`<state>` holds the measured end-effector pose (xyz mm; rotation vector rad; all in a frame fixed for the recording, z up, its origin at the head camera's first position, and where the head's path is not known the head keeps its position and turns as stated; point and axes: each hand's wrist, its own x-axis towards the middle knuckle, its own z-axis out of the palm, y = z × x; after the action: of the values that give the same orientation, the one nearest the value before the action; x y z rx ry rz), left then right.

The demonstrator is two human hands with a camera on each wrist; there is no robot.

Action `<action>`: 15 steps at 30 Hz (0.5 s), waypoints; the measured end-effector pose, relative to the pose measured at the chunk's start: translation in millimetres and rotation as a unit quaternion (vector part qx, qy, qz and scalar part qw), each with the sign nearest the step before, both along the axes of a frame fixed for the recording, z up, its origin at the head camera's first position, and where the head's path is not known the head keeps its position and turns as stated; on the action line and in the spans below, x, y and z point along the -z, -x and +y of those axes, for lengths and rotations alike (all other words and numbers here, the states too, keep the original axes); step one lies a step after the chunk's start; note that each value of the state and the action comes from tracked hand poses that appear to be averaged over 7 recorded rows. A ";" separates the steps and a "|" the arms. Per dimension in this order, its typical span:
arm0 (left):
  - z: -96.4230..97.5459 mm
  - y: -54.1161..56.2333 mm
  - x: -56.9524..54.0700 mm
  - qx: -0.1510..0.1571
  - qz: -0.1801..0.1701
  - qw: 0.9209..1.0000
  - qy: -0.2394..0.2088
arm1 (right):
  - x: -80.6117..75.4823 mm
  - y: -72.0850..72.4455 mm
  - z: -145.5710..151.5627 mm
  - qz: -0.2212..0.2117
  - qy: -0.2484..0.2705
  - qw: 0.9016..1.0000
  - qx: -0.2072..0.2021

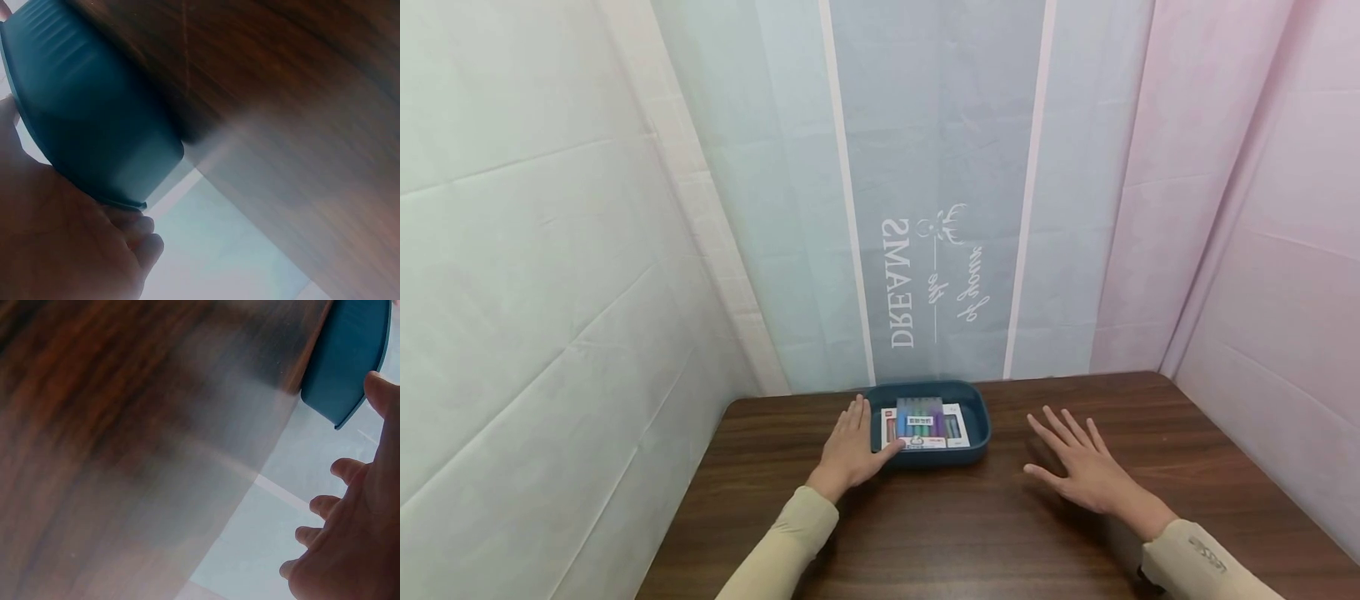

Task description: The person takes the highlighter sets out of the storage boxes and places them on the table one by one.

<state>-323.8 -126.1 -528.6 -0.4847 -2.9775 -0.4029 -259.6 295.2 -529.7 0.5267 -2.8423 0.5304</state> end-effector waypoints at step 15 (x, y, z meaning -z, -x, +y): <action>9.4 -0.1 6.3 0.014 0.020 1.000 0.000 | 6.0 -3.7 -7.4 0.003 0.005 1.000 0.005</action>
<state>-323.7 -116.7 -534.9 -0.5295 -2.9347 -0.3916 -255.9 287.9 -535.6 0.5128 -2.8333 0.5388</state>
